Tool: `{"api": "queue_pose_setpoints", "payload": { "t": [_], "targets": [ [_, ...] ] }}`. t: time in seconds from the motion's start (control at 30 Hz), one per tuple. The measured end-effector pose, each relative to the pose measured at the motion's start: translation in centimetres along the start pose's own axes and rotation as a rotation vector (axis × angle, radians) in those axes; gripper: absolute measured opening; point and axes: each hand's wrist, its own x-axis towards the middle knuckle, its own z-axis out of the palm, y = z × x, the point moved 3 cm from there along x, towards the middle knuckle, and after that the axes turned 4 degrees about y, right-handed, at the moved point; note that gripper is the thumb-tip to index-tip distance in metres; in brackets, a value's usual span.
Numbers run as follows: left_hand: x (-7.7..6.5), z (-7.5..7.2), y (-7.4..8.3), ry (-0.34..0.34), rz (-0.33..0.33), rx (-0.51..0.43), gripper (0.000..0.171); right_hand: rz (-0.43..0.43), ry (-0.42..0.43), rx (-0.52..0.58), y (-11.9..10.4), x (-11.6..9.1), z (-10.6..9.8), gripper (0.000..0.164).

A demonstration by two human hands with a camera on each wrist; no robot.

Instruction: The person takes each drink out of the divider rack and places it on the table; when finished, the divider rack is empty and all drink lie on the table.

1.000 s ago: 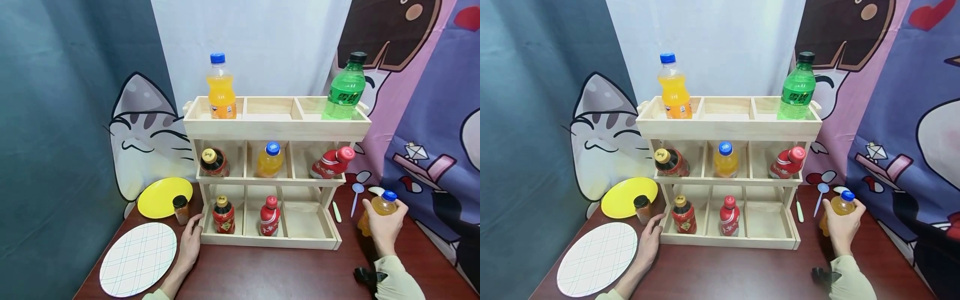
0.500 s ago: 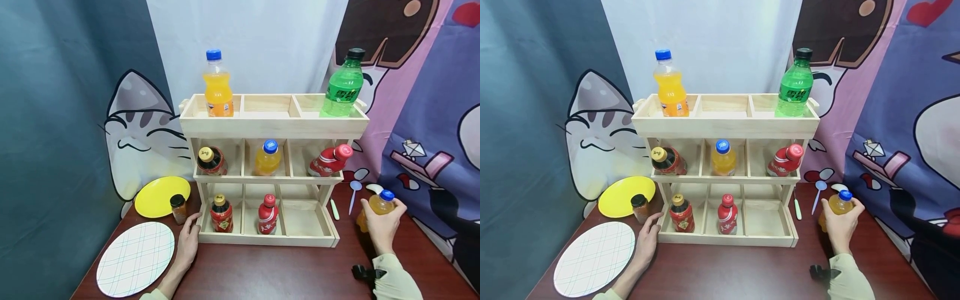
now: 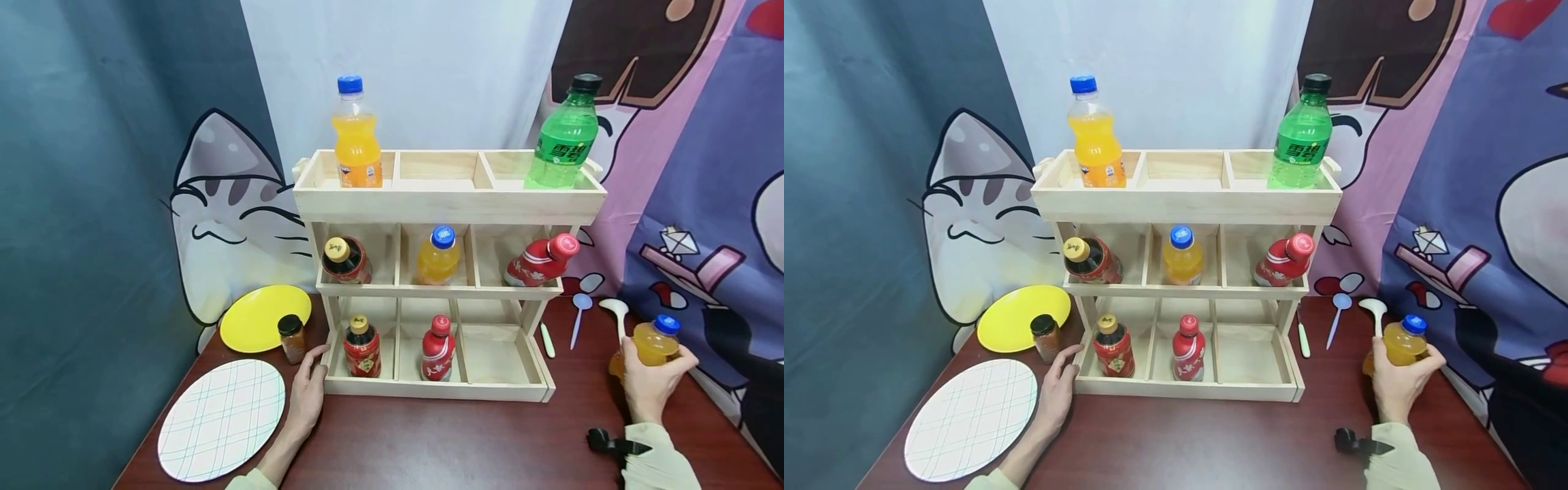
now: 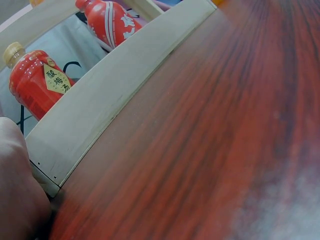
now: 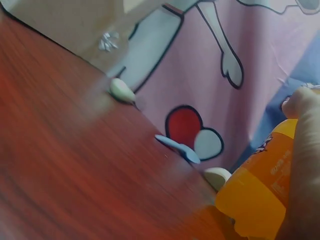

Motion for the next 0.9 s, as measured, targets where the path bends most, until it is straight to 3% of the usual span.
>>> {"api": "queue_pose_setpoints", "payload": {
  "t": [0.23,0.47,0.63,0.9],
  "targets": [
    [0.0,0.0,0.2,-0.013,-0.003,-0.031,0.031,-0.019,0.091,-0.123,0.5,1.2,-1.3,0.069],
    [-0.1,0.0,0.1,-0.011,-0.01,-0.01,0.031,0.044,0.214,0.033,0.8,1.9,-2.5,0.068],
    [0.0,0.1,0.0,-0.002,-0.01,-0.003,0.032,0.047,0.298,0.013,-0.4,1.2,-3.1,0.061],
    [0.0,0.0,-0.1,0.007,-0.003,-0.002,0.032,0.025,0.294,0.065,-2.4,0.1,-3.2,0.056]
  ]
}}
